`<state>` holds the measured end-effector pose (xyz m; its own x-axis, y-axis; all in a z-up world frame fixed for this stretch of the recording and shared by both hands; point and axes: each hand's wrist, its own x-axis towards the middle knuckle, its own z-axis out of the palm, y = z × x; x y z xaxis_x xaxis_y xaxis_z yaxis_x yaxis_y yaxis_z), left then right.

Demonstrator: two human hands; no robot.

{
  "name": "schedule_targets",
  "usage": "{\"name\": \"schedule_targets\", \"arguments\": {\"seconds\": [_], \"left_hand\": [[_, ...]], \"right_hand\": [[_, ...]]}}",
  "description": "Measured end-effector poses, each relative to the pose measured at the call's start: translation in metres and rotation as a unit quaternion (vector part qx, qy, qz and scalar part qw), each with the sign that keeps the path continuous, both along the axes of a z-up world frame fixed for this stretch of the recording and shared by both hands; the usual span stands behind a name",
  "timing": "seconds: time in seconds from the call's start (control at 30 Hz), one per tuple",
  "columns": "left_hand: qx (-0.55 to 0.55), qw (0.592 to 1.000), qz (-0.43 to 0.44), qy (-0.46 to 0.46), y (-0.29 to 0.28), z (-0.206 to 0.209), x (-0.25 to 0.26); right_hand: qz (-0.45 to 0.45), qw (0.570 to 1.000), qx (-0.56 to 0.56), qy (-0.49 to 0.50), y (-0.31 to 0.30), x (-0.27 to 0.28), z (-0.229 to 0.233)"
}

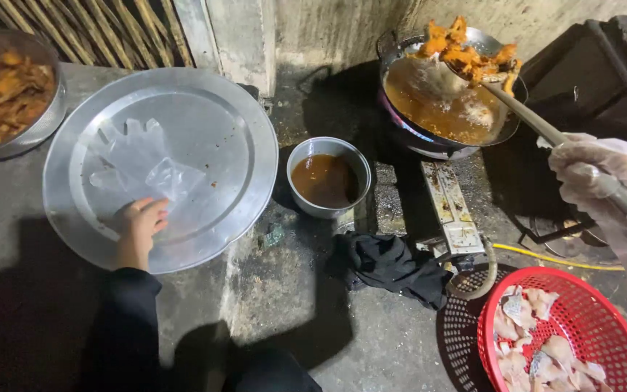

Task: The person deep-fries fish fillets in a wok of hot oil. They use a slotted spoon to stir the fish and remove the cooked pieces, placing them onto a metal tray. The person also handles raw fish fillets from a red basket and transfers them into the oil.

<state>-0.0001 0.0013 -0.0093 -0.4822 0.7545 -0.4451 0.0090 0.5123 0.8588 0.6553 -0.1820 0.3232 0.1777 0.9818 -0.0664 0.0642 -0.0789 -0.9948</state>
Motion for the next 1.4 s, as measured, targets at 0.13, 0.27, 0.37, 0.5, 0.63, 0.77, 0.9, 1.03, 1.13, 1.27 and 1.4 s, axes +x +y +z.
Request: {"name": "schedule_targets", "arguments": {"seconds": [0.13, 0.27, 0.37, 0.5, 0.63, 0.77, 0.9, 1.03, 1.13, 1.27, 1.4], "left_hand": [[0.051, 0.996, 0.077, -0.004, -0.011, -0.005, 0.012], [0.072, 0.988, 0.072, -0.115, 0.008, -0.056, 0.001], [0.059, 0.980, 0.092, -0.167, 0.000, -0.031, 0.012], [0.160, 0.961, 0.070, -0.213, 0.006, -0.052, -0.006], [0.267, 0.957, 0.084, -0.079, -0.056, 0.061, -0.003], [0.367, 0.922, 0.053, 0.111, -0.100, 0.102, -0.041], [0.256, 0.954, 0.035, 0.155, -0.164, 0.212, -0.028], [0.319, 0.940, 0.071, 0.099, -0.186, 0.207, -0.047], [0.301, 0.947, 0.079, 0.084, -0.201, 0.203, -0.043], [0.301, 0.946, 0.060, 0.108, -0.211, 0.179, -0.042], [0.225, 0.970, 0.056, 0.065, -0.229, 0.211, -0.022]], "right_hand": [[-0.006, 0.999, -0.020, 0.032, -0.005, -0.018, 0.014], [0.008, 0.967, 0.124, -0.223, -0.028, -0.033, 0.006], [0.012, 0.924, 0.141, -0.354, -0.037, -0.056, 0.021], [0.029, 0.985, -0.113, -0.124, 0.051, 0.064, -0.045], [0.319, 0.708, -0.564, 0.280, 0.146, 0.147, -0.100], [0.303, 0.758, -0.511, 0.269, 0.167, 0.116, -0.113], [0.287, 0.795, -0.465, 0.264, 0.150, 0.017, -0.089], [0.272, 0.957, -0.051, -0.082, 0.076, -0.126, -0.034], [0.228, 0.917, -0.242, -0.220, 0.054, -0.256, 0.024], [0.092, 0.499, 0.217, -0.834, 0.078, -0.247, -0.116], [-0.195, -0.011, 0.452, -0.870, 0.050, -0.263, -0.057]]}}
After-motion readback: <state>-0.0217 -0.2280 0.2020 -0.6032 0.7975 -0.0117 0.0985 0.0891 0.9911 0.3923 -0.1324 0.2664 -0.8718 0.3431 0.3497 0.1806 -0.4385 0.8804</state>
